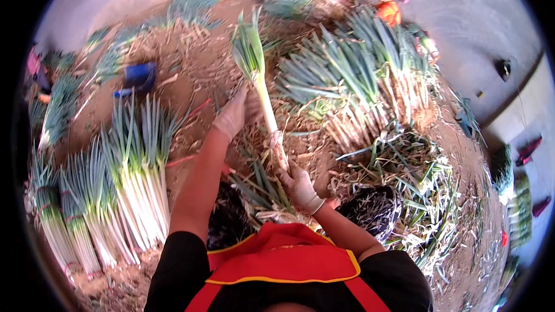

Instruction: The person strips outer leaves from individual leeks and places the cleaned leeks into sorted piles on the ground.

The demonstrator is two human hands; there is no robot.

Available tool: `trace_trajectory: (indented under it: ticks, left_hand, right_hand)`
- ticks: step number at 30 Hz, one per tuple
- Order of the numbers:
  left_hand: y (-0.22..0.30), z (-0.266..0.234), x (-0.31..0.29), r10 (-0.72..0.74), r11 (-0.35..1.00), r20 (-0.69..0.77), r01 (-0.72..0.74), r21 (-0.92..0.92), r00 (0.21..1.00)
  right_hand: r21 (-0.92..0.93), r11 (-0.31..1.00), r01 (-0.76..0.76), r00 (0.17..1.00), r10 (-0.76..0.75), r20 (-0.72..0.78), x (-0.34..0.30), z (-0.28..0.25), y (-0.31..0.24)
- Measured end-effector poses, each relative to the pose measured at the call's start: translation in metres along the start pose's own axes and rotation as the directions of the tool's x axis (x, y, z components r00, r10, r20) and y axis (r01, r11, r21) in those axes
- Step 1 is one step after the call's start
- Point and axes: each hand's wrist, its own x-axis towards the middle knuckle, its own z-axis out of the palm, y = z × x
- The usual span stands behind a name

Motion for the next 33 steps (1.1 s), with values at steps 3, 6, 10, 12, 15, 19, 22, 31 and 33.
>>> trace_trajectory:
  ticks: [3,6,10,12,15,19,22,31,33]
  left_hand:
    - [-0.011,0.004,0.014,0.129,0.831,0.072,-0.068,-0.552,0.989]
    - [-0.023,0.001,0.018,0.109,0.792,0.097,-0.027,-0.610,0.989]
    - [-0.036,-0.004,0.022,0.146,0.828,0.127,-0.051,-0.559,0.981]
    - [-0.040,0.008,0.024,0.242,0.831,0.211,-0.090,-0.549,0.947]
    - [-0.041,0.016,0.025,0.199,0.808,0.142,-0.081,-0.584,0.970]
    - [-0.042,0.001,0.038,0.154,0.823,0.049,-0.101,-0.559,0.987]
    - [-0.018,-0.004,0.030,0.148,0.866,-0.080,-0.169,-0.471,0.986]
    - [0.011,-0.080,0.024,0.251,0.816,-0.224,-0.330,-0.475,0.942]
    - [0.013,-0.088,0.023,0.242,0.800,-0.233,-0.329,-0.502,0.942]
  right_hand:
    - [-0.266,0.964,-0.005,0.998,0.023,0.064,-0.006,0.007,0.070]
    - [-0.411,0.861,0.300,0.938,-0.345,-0.039,0.022,0.014,0.072]
    - [-0.151,0.915,0.374,0.909,-0.394,-0.137,0.082,0.026,-0.033]
    - [0.033,0.867,0.497,0.863,-0.489,-0.128,0.126,0.024,-0.050]
    - [0.223,0.913,0.342,0.940,-0.336,-0.062,0.152,0.025,-0.074]
    - [0.208,0.902,0.377,0.926,-0.369,-0.078,0.167,0.030,-0.058]
    - [0.077,0.954,0.290,0.953,-0.280,-0.112,0.156,0.034,-0.035]
    - [-0.179,0.947,-0.265,0.959,0.279,0.055,0.052,-0.015,0.218]
    - [-0.670,0.708,-0.223,0.930,0.360,0.071,0.025,-0.049,0.287]
